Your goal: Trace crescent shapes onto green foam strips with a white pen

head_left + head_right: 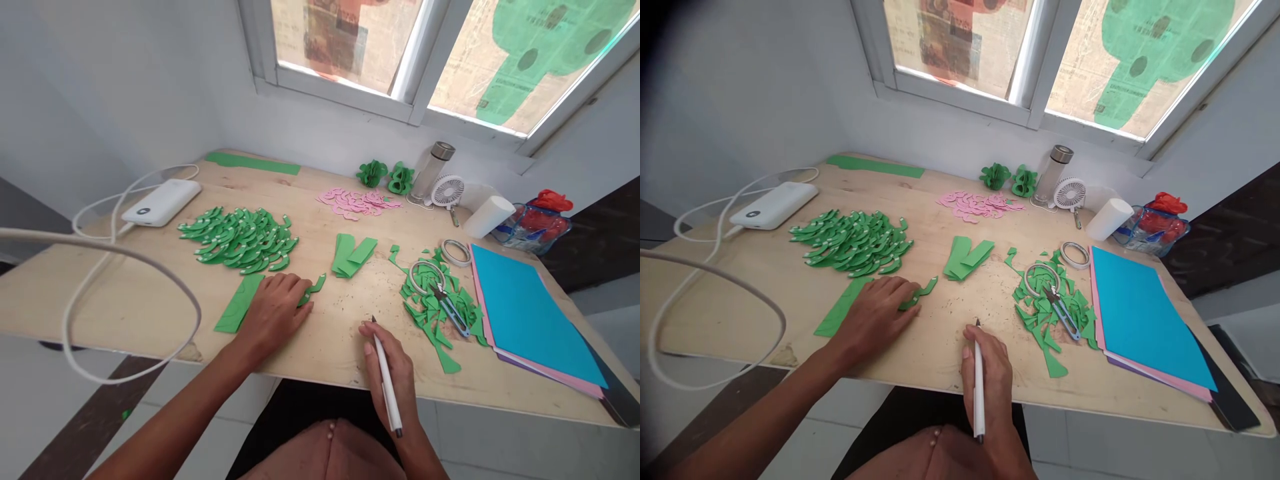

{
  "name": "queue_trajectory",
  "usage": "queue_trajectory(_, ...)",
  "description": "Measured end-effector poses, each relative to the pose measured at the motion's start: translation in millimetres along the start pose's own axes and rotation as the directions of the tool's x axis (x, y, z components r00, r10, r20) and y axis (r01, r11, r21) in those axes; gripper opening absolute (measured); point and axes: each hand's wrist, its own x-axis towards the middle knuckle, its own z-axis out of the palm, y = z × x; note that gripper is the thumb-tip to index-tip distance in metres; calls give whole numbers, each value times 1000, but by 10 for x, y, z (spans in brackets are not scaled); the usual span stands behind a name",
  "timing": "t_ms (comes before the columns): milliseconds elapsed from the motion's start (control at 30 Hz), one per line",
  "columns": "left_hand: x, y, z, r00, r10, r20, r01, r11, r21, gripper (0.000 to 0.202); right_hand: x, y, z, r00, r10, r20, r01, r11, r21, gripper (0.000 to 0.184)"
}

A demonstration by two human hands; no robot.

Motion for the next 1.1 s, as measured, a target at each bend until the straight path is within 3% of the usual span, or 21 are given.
queue_trajectory(133,98,-16,46,998,-63,14,62,994,91,18,1,9,21,997,-70,-13,70,997,-27,27)
queue_trajectory(333,302,-147,69,984,-168,-61,176,970,170,22,-9,11,24,996,-83,-15,83,996,-33,28)
queue_trajectory(533,443,114,60,997,-63,-41,67,991,112,21,-5,-4,33,995,-89,-37,88,996,-30,27)
queue_trajectory(767,924,455,204,999,51,6,-52,997,56,17,12,-13,35,990,-122,-65,120,992,-45,27)
queue_trajectory(867,1059,502,320,997,70,22,-71,996,59,12,2,-8,41,992,-107,-63,104,993,-52,27)
queue_trajectory(967,1125,504,407,998,64,22,-66,995,69,20,-7,-5,47,993,-98,-59,95,994,-49,26)
queue_trajectory(1100,1092,472,323,999,31,-42,-28,996,79,23,-15,-7,41,998,-45,-48,45,999,-14,26)
